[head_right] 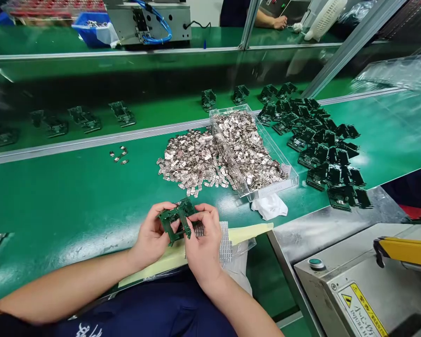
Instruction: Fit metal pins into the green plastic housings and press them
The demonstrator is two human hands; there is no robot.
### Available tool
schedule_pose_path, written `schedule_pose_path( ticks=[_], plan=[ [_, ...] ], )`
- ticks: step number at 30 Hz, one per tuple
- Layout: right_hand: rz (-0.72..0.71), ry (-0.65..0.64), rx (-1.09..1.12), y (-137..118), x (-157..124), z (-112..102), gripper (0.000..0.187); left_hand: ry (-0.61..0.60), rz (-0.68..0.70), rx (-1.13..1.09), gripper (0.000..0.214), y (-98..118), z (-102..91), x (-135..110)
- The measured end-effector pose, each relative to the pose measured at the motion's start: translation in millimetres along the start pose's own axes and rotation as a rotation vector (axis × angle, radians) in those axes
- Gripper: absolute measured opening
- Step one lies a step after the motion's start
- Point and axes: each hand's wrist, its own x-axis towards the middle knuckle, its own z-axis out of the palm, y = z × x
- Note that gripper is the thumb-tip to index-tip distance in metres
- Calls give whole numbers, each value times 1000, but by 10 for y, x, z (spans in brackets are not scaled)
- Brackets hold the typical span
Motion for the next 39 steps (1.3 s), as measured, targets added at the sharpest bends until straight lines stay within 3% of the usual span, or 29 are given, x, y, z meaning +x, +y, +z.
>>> schedule_pose_path(
  ticks=[5, 15, 19, 23, 25, 28, 33, 39],
  plan=[
    [182, -61, 239, -27, -36, -13, 6, 38, 11, 61, 26, 40, 8, -15],
    [358, -40, 423, -68, -66, -43, 19, -3, -38, 59, 27, 67, 60, -94],
    [342, -20, 398, 7, -171, -387, 18, -50, -47, 70, 27, 121, 143, -109],
    [373, 246, 196, 380, -450, -917, 27, -105, -46, 18, 29, 71, 347, 6],
    [500, 152, 205, 595, -618, -1053, 40, -127, -16, 26, 30, -26, 483, 104],
    [647, -20, 421, 777, -812, -1005, 51, -135, 30, 42, 33, -193, 663, 251],
    [588, -64, 554, 727, -805, -766, 37, -101, 16, 34, 35, -263, 754, 247],
    [713, 211, 737, 753, -615, -786, 42, 17, -135, -61, 37, -111, 726, -279]
  ],
)
